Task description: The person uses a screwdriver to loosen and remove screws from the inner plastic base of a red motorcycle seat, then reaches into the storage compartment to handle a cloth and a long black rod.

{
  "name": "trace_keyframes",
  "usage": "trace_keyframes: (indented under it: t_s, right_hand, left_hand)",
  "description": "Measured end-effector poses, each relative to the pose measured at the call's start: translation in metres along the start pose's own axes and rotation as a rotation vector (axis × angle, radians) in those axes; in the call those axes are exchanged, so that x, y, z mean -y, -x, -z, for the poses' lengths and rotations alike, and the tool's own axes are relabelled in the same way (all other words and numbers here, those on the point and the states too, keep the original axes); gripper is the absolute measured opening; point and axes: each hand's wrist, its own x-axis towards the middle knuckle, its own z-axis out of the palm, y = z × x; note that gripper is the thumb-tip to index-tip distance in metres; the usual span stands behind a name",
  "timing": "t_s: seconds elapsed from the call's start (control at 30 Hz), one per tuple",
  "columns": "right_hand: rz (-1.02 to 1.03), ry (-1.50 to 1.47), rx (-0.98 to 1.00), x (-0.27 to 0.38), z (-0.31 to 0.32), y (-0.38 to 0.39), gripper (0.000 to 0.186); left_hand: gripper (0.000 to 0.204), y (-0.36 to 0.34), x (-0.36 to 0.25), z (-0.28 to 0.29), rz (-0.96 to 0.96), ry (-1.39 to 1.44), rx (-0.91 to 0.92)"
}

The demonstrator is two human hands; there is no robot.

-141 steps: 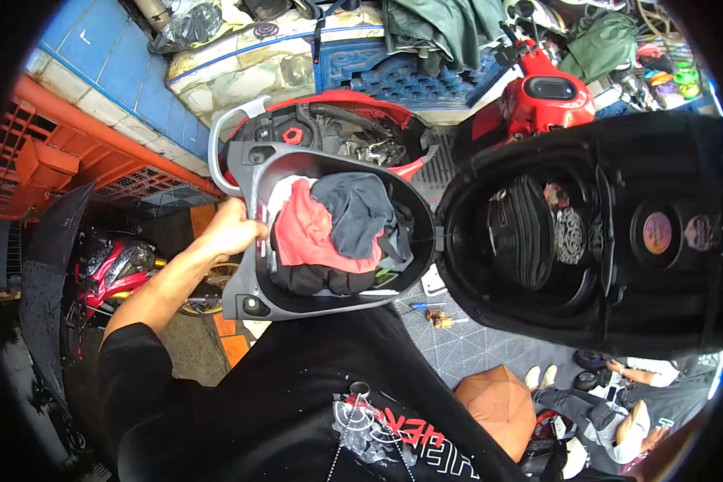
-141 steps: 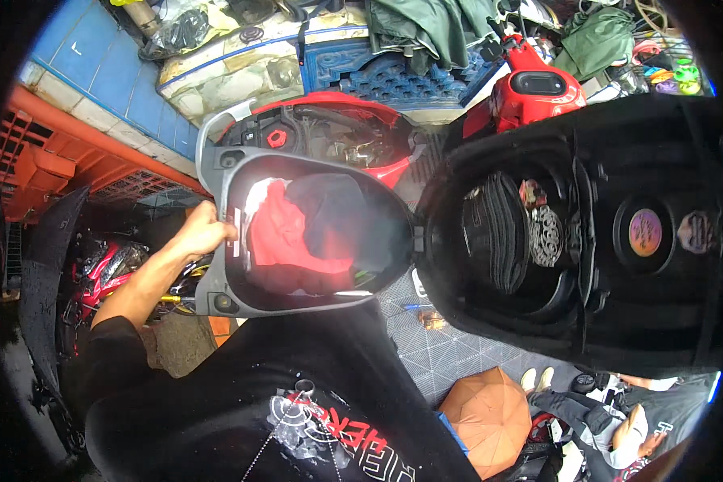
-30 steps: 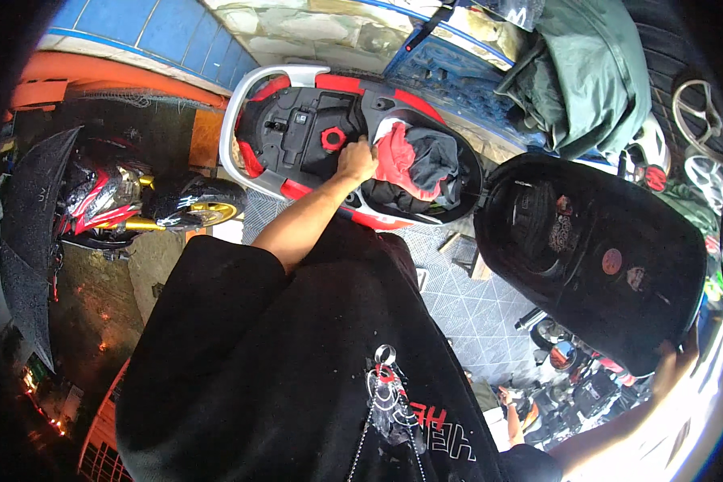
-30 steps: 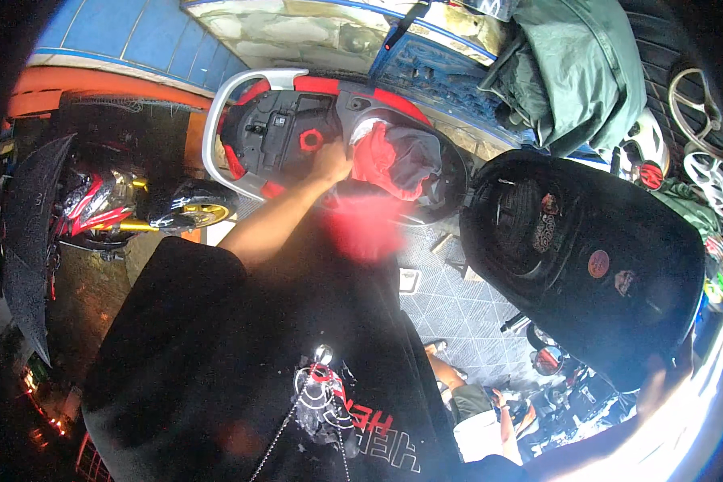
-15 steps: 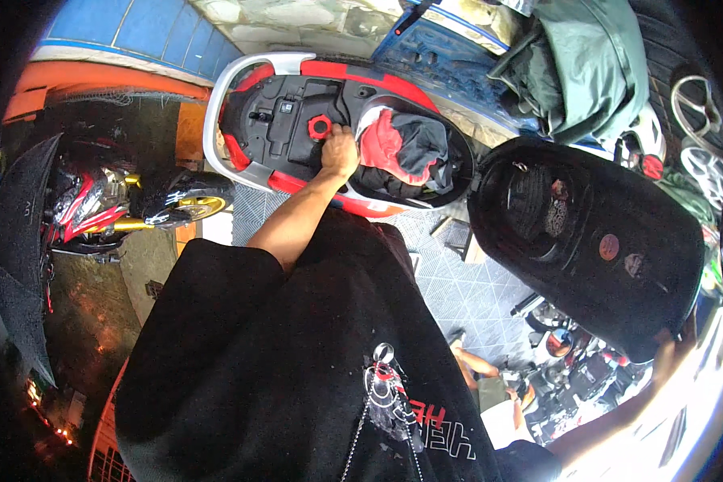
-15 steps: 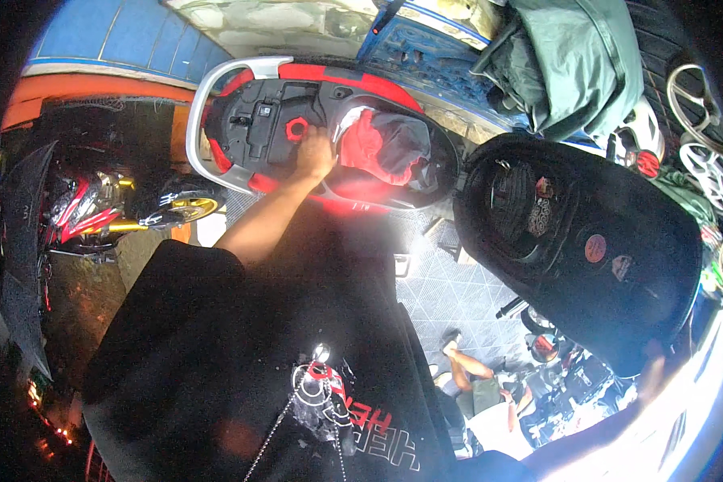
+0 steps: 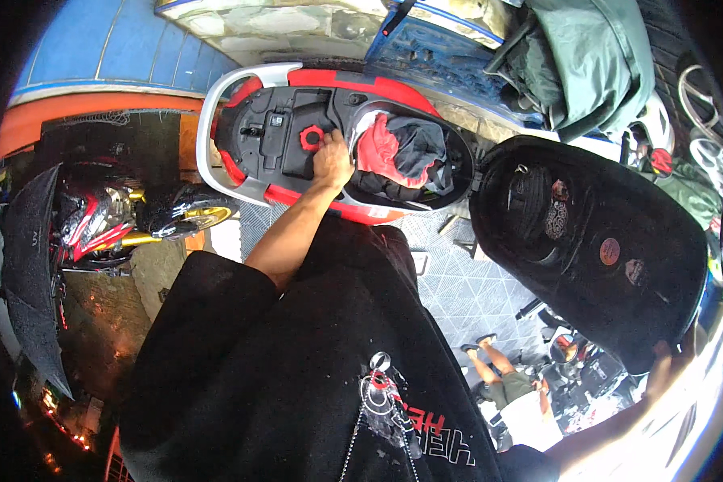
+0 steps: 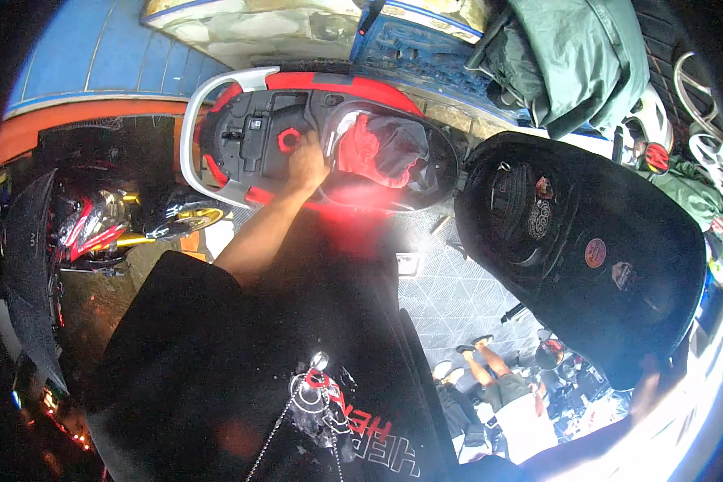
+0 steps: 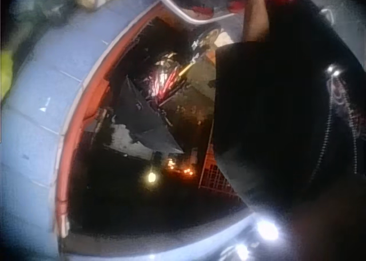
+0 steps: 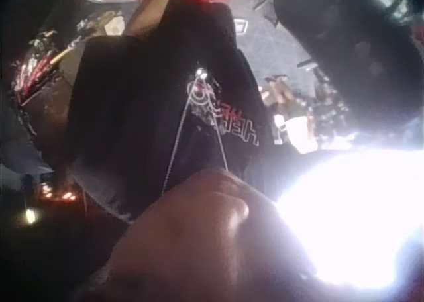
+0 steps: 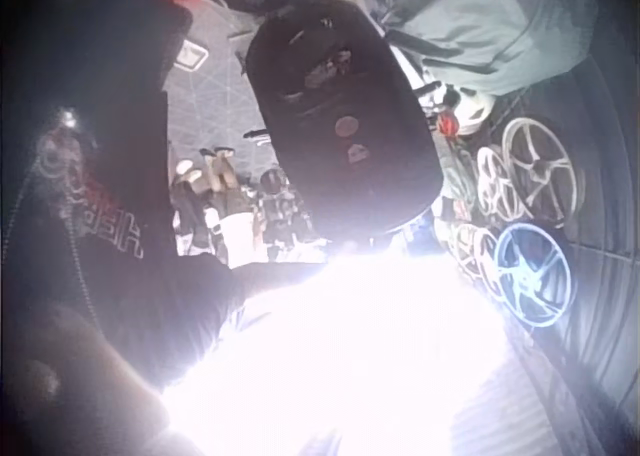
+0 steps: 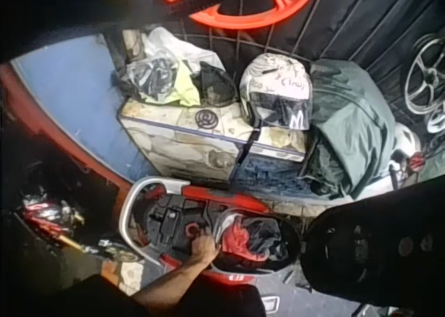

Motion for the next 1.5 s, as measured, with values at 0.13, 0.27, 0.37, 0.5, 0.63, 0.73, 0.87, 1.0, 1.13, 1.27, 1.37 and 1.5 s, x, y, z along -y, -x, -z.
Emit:
trace_keyframes:
  t_s: [0.13, 0.27, 0.37, 0.5, 0.63, 0.73, 0.87, 1.0, 1.13, 1.27, 1.37, 1.5]
  right_hand:
    - [-0.023, -0.013, 0.011, -0.002, -0.004, 0.000, 0.078]
    - [-0.044, 0.001, 0.016, 0.001, 0.001, 0.005, 0.078]
    - [-0.046, -0.004, 0.022, -0.007, -0.001, 0.005, 0.078]
    - [-0.024, 0.013, 0.040, 0.001, 0.003, 0.002, 0.078]
    - [0.034, 0.031, 0.060, 0.004, 0.008, -0.009, 0.078]
    - [0.122, 0.155, -0.030, -0.014, 0.016, -0.009, 0.078]
    - [0.087, 0.161, -0.043, -0.008, 0.017, -0.005, 0.076]
    - [0.055, 0.177, -0.065, 0.002, 0.016, 0.002, 0.075]
    - [0.040, 0.182, -0.072, 0.011, 0.011, 0.000, 0.073]
    - [0.005, 0.193, -0.079, 0.016, 0.007, -0.001, 0.072]
    - [-0.010, 0.190, -0.080, 0.016, 0.002, -0.002, 0.070]
    - [-0.008, 0.199, -0.094, 0.016, -0.002, -0.004, 0.069]
  left_hand:
    - [0.047, -0.012, 0.009, -0.011, 0.020, -0.035, 0.065]
    - [0.058, -0.013, 0.002, -0.010, 0.040, 0.022, 0.162]
    - [0.075, 0.015, 0.004, -0.010, -0.101, 0.099, -0.025]
    - [0.084, 0.026, 0.019, -0.030, -0.268, -0.118, -0.109]
    - [0.091, 0.024, 0.021, -0.038, -0.253, -0.132, -0.089]
    - [0.104, 0.021, 0.009, -0.020, -0.313, -0.154, 0.025]
    - [0.099, -0.021, 0.002, 0.004, -0.427, -0.116, -0.143]
    - [0.099, -0.093, 0.004, 0.012, -0.443, -0.233, -0.061]
    - [0.075, -0.112, 0.009, -0.008, -0.491, -0.317, -0.110]
    - [0.061, -0.119, 0.001, -0.021, -0.526, -0.305, -0.165]
    - [0.057, -0.117, 0.002, -0.022, -0.549, -0.225, -0.196]
    - [0.062, -0.120, 0.004, -0.017, -0.594, -0.265, -0.143]
